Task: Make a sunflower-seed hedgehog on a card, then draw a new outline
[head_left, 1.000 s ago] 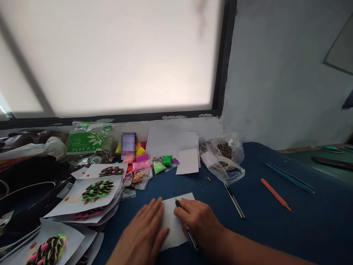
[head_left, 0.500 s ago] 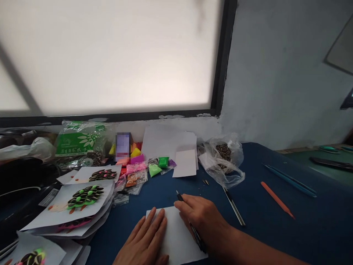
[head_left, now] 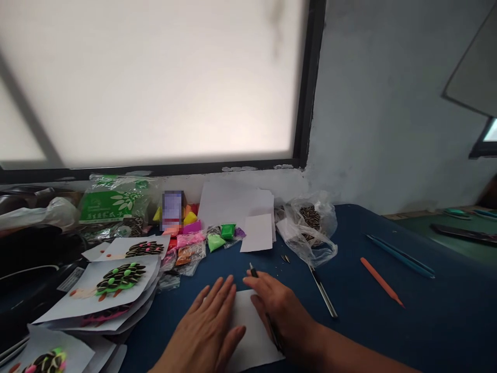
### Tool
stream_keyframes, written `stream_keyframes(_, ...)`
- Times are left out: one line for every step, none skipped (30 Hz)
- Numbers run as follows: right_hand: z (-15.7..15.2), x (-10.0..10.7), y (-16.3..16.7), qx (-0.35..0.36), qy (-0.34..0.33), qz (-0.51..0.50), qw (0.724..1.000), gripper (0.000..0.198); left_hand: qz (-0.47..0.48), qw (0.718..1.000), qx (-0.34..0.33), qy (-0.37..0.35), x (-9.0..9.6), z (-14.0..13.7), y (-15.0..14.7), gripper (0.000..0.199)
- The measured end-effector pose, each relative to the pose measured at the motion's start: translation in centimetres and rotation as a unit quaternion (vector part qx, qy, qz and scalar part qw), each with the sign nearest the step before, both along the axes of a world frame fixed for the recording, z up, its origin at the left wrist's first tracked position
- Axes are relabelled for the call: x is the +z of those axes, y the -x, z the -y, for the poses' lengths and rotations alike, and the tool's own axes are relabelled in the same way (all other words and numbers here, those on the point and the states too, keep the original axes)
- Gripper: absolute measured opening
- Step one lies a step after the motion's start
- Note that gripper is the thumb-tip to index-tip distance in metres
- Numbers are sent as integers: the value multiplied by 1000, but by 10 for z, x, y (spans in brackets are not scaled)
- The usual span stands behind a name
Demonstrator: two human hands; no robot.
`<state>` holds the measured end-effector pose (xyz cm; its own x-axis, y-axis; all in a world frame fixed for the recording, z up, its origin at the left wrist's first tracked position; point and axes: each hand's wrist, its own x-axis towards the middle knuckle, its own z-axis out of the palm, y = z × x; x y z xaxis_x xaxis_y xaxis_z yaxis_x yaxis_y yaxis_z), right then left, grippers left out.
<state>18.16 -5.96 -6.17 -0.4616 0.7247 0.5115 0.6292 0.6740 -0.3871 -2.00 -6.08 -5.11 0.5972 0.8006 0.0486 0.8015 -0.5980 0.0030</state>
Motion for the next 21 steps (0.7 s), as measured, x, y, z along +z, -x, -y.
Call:
stream_keyframes(0,1,0,-14,7,-45,999,31,15,1000,-14,6,0,-4,-8,63)
stream_keyframes(-1,3,-1,-26,14,-84,996,30,28,999,-30,9,-1,-8,-15,63)
stream_keyframes(-1,5,-2,-35,22,-115,992,29,38,998,-46,14,-2,-11,-20,61)
stream_keyframes(-1,7,-2,-40,28,-140,989,27,44,997,-58,21,-4,-14,-24,61)
stream_keyframes(0,9,-2,-39,38,-155,986,26,49,996,-68,26,-7,-17,-27,62)
stream_keyframes(0,11,-3,-33,50,-161,985,24,54,995,-74,27,-10,-20,-28,63)
stream_keyframes(0,12,-3,-21,58,-161,985,23,58,995,-78,24,-13,-22,-28,65)
stream_keyframes(1,13,-3,-6,62,-158,985,22,64,995,-79,15,-17,-23,-28,66)
stream_keyframes(1,12,-2,11,58,-156,986,22,71,995,-77,3,-20,-23,-28,66)
stream_keyframes(2,11,-2,27,47,-156,986,21,75,994,-73,-8,-23,-23,-27,66)
stream_keyframes(2,9,-2,39,32,-157,986,21,77,995,-67,-16,-24,-23,-27,66)
stream_keyframes(2,6,-1,46,17,-157,986,20,75,995,-61,-18,-25,-22,-27,66)
stream_keyframes(3,3,0,48,9,-151,987,19,70,996,-56,-14,-26,-22,-28,65)
stream_keyframes(3,0,0,42,8,-140,989,18,63,997,-50,-7,-25,-21,-28,65)
stream_keyframes(3,-2,0,31,14,-124,992,17,57,997,-45,1,-24,-21,-28,65)
stream_keyframes(3,-4,1,19,24,-102,994,17,53,998,-43,8,-22,-21,-28,65)
stream_keyframes(3,-6,1,12,31,-72,997,17,50,998,-42,13,-21,-22,-26,66)
stream_keyframes(3,-7,1,12,33,-36,999,17,48,998,-40,17,-19,-23,-23,66)
stream_keyframes(3,-8,1,16,30,2,999,17,45,998,-38,20,-18,-25,-19,65)
stream_keyframes(3,-9,0,23,23,37,999,18,40,998,-31,22,-18,-28,-13,65)
stream_keyframes(3,-10,0,27,14,65,997,18,34,999,-23,23,-18,-31,-7,65)
